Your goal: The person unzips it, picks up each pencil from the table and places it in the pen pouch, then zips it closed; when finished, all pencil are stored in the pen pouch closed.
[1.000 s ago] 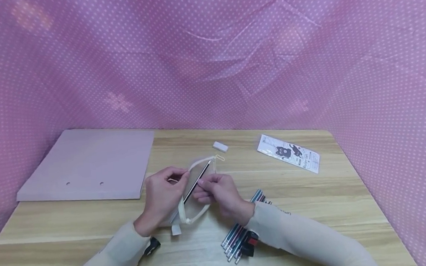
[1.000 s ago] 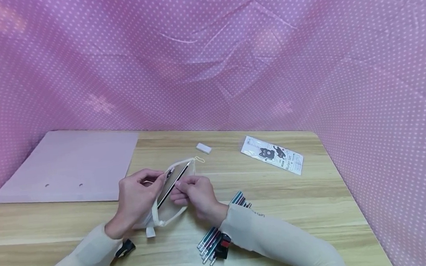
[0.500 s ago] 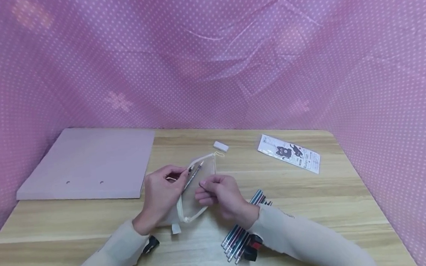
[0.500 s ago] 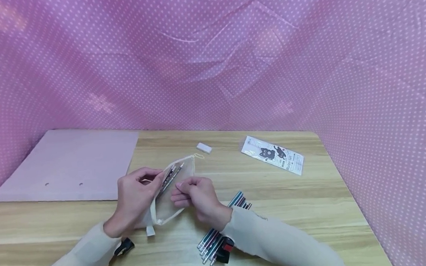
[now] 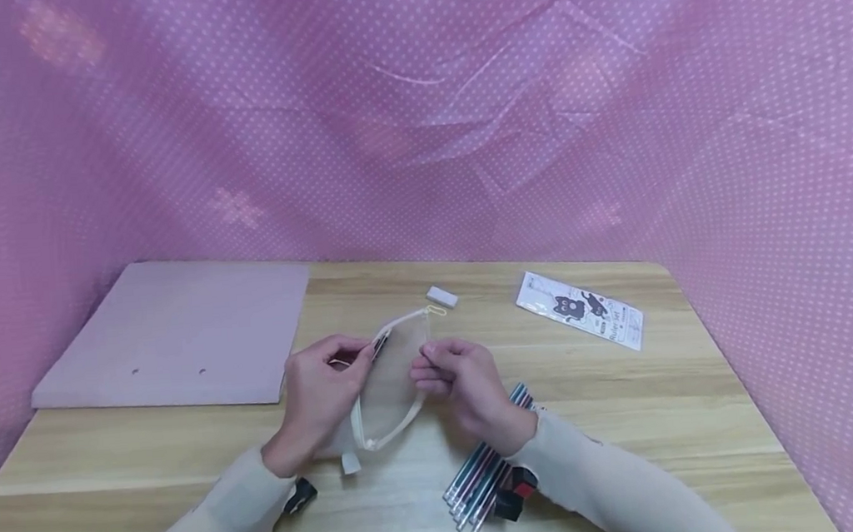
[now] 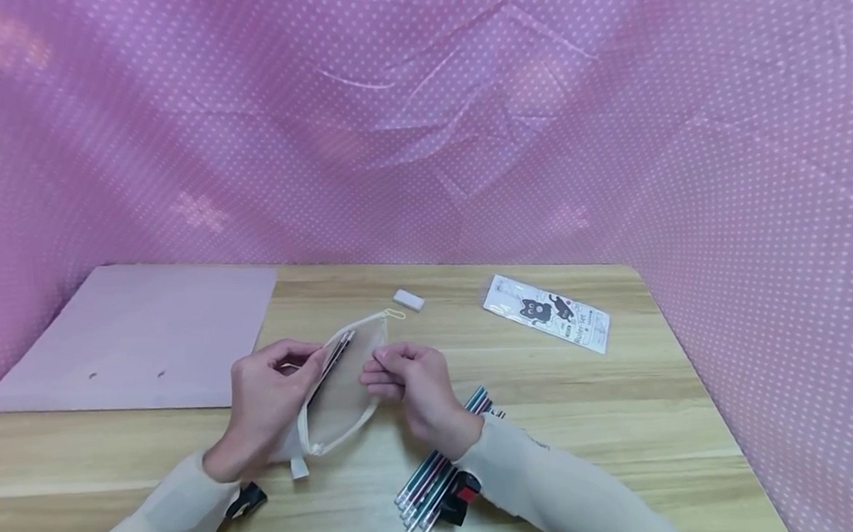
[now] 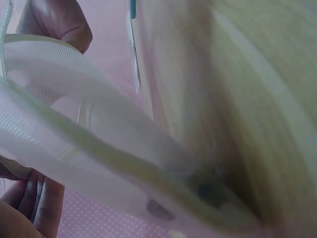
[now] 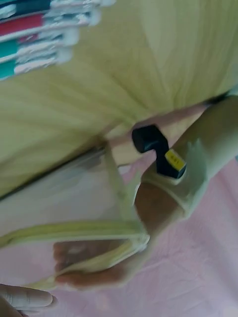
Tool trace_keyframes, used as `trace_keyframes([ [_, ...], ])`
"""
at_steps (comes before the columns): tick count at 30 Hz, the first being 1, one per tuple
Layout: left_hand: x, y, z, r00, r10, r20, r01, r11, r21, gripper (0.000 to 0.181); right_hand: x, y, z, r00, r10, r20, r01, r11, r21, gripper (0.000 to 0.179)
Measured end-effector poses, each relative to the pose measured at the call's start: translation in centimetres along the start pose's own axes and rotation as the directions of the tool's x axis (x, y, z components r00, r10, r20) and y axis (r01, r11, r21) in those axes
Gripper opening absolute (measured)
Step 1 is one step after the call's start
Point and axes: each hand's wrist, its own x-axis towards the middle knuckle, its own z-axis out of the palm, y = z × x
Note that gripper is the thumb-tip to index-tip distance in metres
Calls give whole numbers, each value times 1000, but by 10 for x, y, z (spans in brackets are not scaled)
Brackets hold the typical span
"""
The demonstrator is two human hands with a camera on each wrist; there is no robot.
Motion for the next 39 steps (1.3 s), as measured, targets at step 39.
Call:
trace_keyframes([
  [39,0,-1,1,1000,-6,-7,6,1000,26,9,-29,-42,-68,673,-5,739,725,203,-658,35],
])
